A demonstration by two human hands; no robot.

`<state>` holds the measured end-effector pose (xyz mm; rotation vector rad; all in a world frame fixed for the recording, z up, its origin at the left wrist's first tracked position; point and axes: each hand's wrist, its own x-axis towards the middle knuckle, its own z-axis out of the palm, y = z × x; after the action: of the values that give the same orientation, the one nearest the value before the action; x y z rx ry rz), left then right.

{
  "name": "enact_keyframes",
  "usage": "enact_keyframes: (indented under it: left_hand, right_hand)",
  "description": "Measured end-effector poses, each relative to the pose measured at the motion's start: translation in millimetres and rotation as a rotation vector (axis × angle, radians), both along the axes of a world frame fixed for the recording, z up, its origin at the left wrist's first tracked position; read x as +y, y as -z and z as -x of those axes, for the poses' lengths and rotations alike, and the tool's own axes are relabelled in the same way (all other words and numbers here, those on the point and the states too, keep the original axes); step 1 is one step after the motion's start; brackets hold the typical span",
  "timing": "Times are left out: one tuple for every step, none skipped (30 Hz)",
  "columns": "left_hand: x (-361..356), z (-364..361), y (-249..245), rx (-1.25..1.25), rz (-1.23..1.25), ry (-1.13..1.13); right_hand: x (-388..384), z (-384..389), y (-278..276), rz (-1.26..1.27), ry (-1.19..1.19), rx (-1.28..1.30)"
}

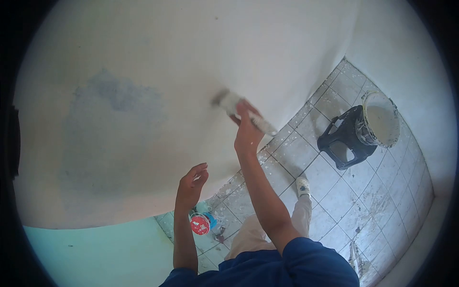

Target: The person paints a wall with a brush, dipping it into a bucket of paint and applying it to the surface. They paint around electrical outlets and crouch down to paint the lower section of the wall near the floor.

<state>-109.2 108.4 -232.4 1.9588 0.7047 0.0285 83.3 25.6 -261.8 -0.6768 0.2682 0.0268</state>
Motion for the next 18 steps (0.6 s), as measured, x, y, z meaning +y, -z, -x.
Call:
enact_keyframes:
  left_hand:
    - [0.6, 0.5, -1.3, -0.011, 0.0, 0.004]
    - [1.2, 0.4, -1.5, -0.023, 0.001, 0.007]
    - [2.3, 0.2, -1.6, -0.02, 0.001, 0.0]
    - [3.5, -0.5, -1.6, -0.016, 0.001, -0.004]
    - [4.2, -1.3, -0.2, -0.014, 0.002, -0.008]
    - [4.7, -0.3, 2.0, -0.015, 0.006, -0.004]
    - [5.2, 0.5, 3.8, -0.015, 0.008, 0.0]
    - [6.3, 0.8, 5.6, -0.02, 0.009, 0.004]
    - [7.4, 1.6, 6.8, -0.019, 0.002, 0.003]
    - [7.5, 4.7, 7.3, -0.016, -0.004, 0.002]
    - [6.7, 9.0, 7.0, -0.01, -0.008, 0.003]
    - [8.9, 11.5, 6.3, -0.004, -0.012, 0.008]
    - [12.3, 13.2, 5.6, -0.001, -0.016, 0.013]
    - [13.2, 15.4, 4.1, 0.005, -0.013, 0.014]
    - [13.3, 15.8, 1.7, 0.001, -0.007, 0.006]
    - [13.6, 14.4, -0.8, -0.004, -0.001, -0.003]
    - [13.8, 14.1, -3.1, -0.007, 0.005, -0.013]
    - [13.6, 14.0, -5.4, -0.014, 0.008, -0.013]
  right_hand:
    - [-6.4, 0.0, -33.8, -0.057, 0.019, -0.069]
    - [-10.4, 4.6, -53.8, -0.068, 0.007, -0.097]
    - [-13.3, 10.3, -68.0, -0.078, -0.003, -0.123]
    - [-12.9, 16.2, -72.5, -0.089, -0.01, -0.149]
    - [-0.8, 23.1, -46.6, 0.004, -0.02, -0.152]
    - [10.8, 31.5, -19.2, 0.055, -0.079, -0.082]
    - [21.8, 37.0, 26.1, 0.064, -0.099, 0.004]
    - [26.7, 44.8, 77.8, 0.127, -0.098, 0.087]
    - [26.1, 51.8, 125.2, 0.187, -0.095, 0.168]
    - [19.5, 58.3, 166.2, 0.228, -0.116, 0.25]
    - [13.5, 63.6, 188.1, 0.271, -0.137, 0.333]
    - [14.6, 62.6, 180.0, 0.252, -0.122, 0.326]
    - [14.4, 59.3, 170.9, 0.234, -0.108, 0.315]
    - [10.6, 58.2, 162.0, 0.223, -0.096, 0.308]
    - [15.5, 53.2, 125.2, 0.171, -0.083, 0.231]
    - [19.9, 47.4, 78.5, 0.128, -0.073, 0.158]
    - [19.7, 45.4, 31.1, 0.084, -0.064, 0.087]
    - [12.2, 46.3, -13.7, 0.029, -0.064, 0.051]
